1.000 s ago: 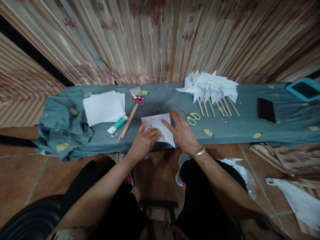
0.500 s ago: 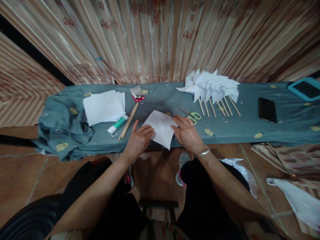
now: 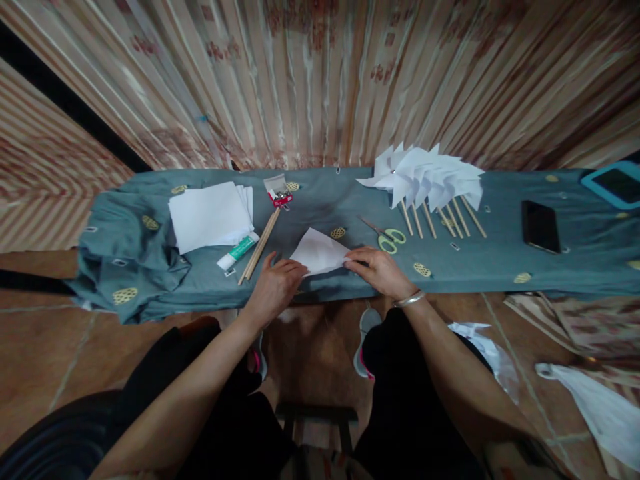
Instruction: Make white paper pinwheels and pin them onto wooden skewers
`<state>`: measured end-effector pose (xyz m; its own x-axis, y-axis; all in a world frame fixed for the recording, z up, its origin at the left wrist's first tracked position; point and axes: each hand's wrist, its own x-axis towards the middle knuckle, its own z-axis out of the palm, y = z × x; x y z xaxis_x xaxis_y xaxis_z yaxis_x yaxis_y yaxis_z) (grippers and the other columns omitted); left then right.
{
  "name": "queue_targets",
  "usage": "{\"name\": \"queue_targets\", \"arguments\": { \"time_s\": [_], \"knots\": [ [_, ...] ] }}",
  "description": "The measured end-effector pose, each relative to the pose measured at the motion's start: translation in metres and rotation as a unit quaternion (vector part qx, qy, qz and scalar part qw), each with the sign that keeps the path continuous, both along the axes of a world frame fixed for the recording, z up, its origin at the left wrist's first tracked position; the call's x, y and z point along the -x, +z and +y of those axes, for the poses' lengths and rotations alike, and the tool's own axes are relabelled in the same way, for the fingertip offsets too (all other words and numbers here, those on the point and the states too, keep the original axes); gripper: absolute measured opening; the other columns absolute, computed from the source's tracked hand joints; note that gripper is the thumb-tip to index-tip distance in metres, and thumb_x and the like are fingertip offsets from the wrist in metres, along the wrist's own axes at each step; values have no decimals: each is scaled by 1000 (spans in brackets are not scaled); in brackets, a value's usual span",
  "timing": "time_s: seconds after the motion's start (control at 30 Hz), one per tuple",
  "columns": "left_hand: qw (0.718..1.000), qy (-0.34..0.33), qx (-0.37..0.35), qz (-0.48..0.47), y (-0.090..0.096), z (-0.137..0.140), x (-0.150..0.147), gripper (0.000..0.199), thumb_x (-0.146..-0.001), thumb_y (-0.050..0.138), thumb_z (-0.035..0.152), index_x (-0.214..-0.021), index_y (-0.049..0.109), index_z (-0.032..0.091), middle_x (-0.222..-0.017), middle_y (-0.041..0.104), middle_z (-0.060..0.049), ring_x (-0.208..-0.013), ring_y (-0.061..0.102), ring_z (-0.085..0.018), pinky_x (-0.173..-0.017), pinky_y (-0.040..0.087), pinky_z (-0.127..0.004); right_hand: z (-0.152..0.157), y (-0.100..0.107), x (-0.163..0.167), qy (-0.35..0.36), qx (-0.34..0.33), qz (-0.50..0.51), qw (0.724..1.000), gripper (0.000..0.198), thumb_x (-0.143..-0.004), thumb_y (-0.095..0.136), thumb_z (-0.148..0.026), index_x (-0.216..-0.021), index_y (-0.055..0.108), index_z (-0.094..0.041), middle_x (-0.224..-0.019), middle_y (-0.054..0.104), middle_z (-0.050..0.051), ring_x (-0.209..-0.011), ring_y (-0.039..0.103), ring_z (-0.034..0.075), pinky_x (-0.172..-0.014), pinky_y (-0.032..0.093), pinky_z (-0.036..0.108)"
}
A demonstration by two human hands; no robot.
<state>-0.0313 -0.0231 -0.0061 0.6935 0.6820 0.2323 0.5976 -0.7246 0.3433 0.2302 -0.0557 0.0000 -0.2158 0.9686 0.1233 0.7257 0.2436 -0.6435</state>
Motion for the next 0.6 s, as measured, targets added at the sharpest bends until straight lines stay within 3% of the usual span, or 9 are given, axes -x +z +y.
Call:
{"name": "queue_targets", "arguments": {
  "time_s": [0.13,0.23,0.37,0.6],
  "knots": [
    [998,34,47,-13,2,4,0,22,-94,50,23,-94,70,15,-89,73,-8,-90,65,-22,-91,45,-42,9,1,2,-39,47,20,998,25,-89,58,-36,-77,72,-18,-77,70,2,-77,63,18,-72,44,27],
    [994,65,85,-20,5,7,0,24,-93,50,25,-84,70,15,-78,70,-8,-81,63,-22,-78,47,-35,14,-1,4,-61,70,31,995,32,-87,56,-42,-72,68,-17,-66,63,0,-64,56,14,-61,37,24],
    [987,108,115,-39,6,9,-1,23,-92,52,24,-81,69,15,-76,69,-8,-75,63,-20,-74,46,-31,17,-2,6,-90,85,41,991,35,-84,57,-47,-68,65,-17,-59,57,-2,-57,49,13,-57,32,24],
    [971,147,176,-73,5,9,0,18,-90,53,22,-85,69,14,-81,71,-7,-76,66,-20,-71,46,-30,21,-3,9,-131,95,34,986,34,-81,59,-49,-70,67,-18,-59,62,-1,-56,51,14,-55,33,25]
  ]
}}
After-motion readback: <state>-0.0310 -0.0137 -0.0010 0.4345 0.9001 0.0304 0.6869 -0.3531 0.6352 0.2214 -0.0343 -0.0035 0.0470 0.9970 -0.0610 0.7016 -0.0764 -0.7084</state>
